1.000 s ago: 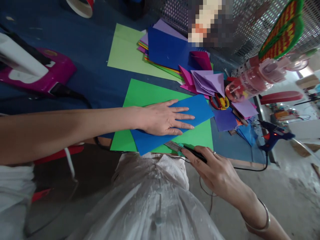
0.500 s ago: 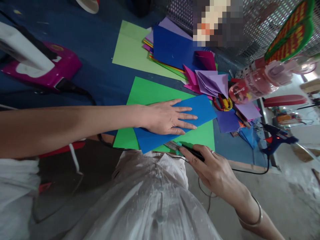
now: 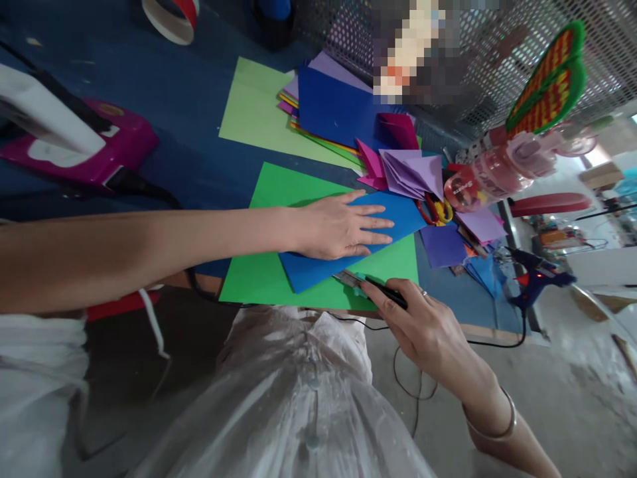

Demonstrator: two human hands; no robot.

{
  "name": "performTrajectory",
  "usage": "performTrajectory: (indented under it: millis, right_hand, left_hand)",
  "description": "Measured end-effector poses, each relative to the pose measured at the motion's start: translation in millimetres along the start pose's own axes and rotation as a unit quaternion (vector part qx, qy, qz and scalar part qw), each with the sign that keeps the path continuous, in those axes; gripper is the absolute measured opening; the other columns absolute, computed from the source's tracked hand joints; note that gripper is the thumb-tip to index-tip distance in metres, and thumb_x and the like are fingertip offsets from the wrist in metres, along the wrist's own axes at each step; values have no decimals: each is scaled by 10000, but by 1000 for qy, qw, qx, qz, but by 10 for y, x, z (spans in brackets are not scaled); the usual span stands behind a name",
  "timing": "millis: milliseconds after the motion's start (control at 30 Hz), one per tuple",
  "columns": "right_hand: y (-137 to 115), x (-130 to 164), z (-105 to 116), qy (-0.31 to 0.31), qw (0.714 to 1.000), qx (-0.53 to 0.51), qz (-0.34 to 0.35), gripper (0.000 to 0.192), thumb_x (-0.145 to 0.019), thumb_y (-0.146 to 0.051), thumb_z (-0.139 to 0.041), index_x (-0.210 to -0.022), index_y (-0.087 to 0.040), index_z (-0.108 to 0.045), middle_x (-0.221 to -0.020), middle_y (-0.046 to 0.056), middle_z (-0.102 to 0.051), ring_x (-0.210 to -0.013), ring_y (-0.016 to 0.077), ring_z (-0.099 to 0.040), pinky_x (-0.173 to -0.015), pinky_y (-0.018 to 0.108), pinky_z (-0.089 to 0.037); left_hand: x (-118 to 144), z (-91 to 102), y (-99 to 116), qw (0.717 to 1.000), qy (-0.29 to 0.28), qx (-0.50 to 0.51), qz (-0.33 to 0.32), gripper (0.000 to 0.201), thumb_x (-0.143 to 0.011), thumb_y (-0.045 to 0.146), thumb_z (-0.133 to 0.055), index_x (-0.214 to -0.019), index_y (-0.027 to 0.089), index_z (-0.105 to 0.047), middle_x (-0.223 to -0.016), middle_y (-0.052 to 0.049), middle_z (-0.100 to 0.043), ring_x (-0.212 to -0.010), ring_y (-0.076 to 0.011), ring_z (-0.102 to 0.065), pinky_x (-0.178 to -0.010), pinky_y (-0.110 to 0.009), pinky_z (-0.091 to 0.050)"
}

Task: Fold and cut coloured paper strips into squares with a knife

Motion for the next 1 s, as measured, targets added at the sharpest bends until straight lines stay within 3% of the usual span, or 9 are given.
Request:
performTrajectory:
  millis: [267, 533, 867, 1000]
  right_hand:
    - [5, 3, 2, -2, 1000, -5, -2, 468, -1067, -104, -424, -1505, -205, -555, -1094, 114, -673, -821, 212, -712, -585, 314, -596]
    - [1, 10, 7, -4, 1000, -6, 3, 466, -1069, -102, -427, -1508, -203, -544, -1100, 110, -690, -815, 204, -712, -589, 302, -580]
    - [-12, 13, 59, 19, 1000, -5, 24, 408, -1085, -119, -402, -1447, -174, -583, -1065, 109, -703, -801, 195, -702, -575, 291, -563]
    - [-6, -6, 33, 18, 1000, -8, 21, 411, -1088, -122, -395, -1445, -173, -592, -1066, 113, -700, -807, 200, -718, -586, 299, -573]
  left_hand:
    - [412, -100, -81, 998, -20, 42, -30, 582, -1082, 572, -358, -1644, 422, -367, -1768, 72, -237, -1672, -286, -123, -1340, -536, 34]
    - [422, -147, -85, 998, 17, 47, -37, 557, -1077, 585, -364, -1618, 460, -400, -1748, 67, -288, -1656, -302, -196, -1344, -560, -29]
    - [409, -143, -75, 999, -10, 38, -25, 573, -1071, 588, -361, -1631, 467, -363, -1760, 94, -238, -1668, -288, -146, -1343, -557, 1]
    - [410, -135, -70, 999, 8, 43, -29, 560, -1066, 585, -379, -1615, 477, -396, -1750, 90, -276, -1659, -292, -184, -1345, -555, -27]
Point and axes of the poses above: each hand's wrist, its own x-axis away from the middle knuckle, its own z-axis out of the back of the hand, y = z × x, the point moved 3 cm from there along -x, towards the middle knuckle
